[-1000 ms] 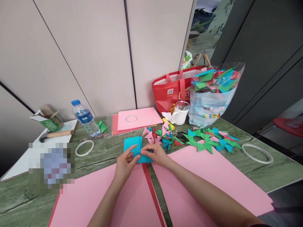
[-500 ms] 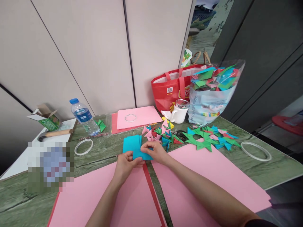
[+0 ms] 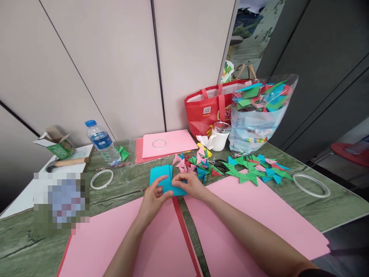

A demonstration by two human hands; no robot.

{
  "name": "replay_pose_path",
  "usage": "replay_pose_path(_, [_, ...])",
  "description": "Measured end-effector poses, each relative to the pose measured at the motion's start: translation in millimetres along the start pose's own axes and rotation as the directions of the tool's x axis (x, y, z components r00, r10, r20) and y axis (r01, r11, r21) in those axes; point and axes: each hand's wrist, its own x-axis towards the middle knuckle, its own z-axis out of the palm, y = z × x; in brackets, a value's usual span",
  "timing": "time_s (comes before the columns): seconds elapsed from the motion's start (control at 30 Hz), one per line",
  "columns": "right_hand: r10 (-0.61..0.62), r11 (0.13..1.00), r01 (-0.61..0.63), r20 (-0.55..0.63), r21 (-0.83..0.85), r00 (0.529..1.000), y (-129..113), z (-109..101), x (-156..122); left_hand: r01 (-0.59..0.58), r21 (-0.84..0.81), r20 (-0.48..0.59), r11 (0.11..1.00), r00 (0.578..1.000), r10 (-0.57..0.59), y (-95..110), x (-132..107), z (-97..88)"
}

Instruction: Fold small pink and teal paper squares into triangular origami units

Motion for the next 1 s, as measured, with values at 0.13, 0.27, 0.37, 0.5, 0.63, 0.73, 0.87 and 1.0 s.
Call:
replay_pose_path(0.13, [0.012,1.0,-0.012,0.038,0.026,0.999,2.9,0.2,0.0,-0.08,0.039,0.044,0.996,0.996,0.079,0.0,-0.6,-1.4])
replay_pose_path(0.27, [0.039,0.997,-0.041,0.034,0.073,0.999,7.9,0.7,1.3,-0.086,0.107,0.042,0.991,0.996,0.081,1.5,-0.4,-0.9])
replay_pose_path(0.37, [0.022,0.997,-0.024,0.031,0.068,0.999,8.9,1.6,1.1,-0.043,0.078,0.048,0.996,0.998,0.039,0.9,-0.3,-0.1])
replay_pose_path(0.5, [-0.126,0.977,0.125,0.0,-0.175,0.992,4.3,2.4,-2.5,-0.036,-0.013,0.003,0.999,0.999,0.036,-4.6,1.0,-0.6])
replay_pose_path(0.63, [-0.15,0.958,0.145,0.0,-0.248,0.989,-1.4,3.4,-5.3,-0.043,0.031,-0.091,0.999,0.995,0.045,-10.3,3.2,-2.2])
replay_pose_path(0.73, [-0.094,0.971,0.087,-0.02,-0.221,0.995,-1.0,4.6,-5.2,-0.048,0.088,-0.135,0.995,0.989,0.059,-11.6,3.8,-1.4])
replay_pose_path(0.87, [-0.008,0.99,0.006,-0.012,-0.144,1.0,7.5,4.2,-3.0,-0.047,0.073,-0.157,0.996,0.986,0.058,-10.2,3.3,-0.9])
replay_pose_path(1.0, [0.069,0.988,-0.074,0.042,0.138,0.997,16.1,2.3,0.1,-0.039,0.061,-0.178,0.997,0.983,0.05,-8.2,4.0,-4.7])
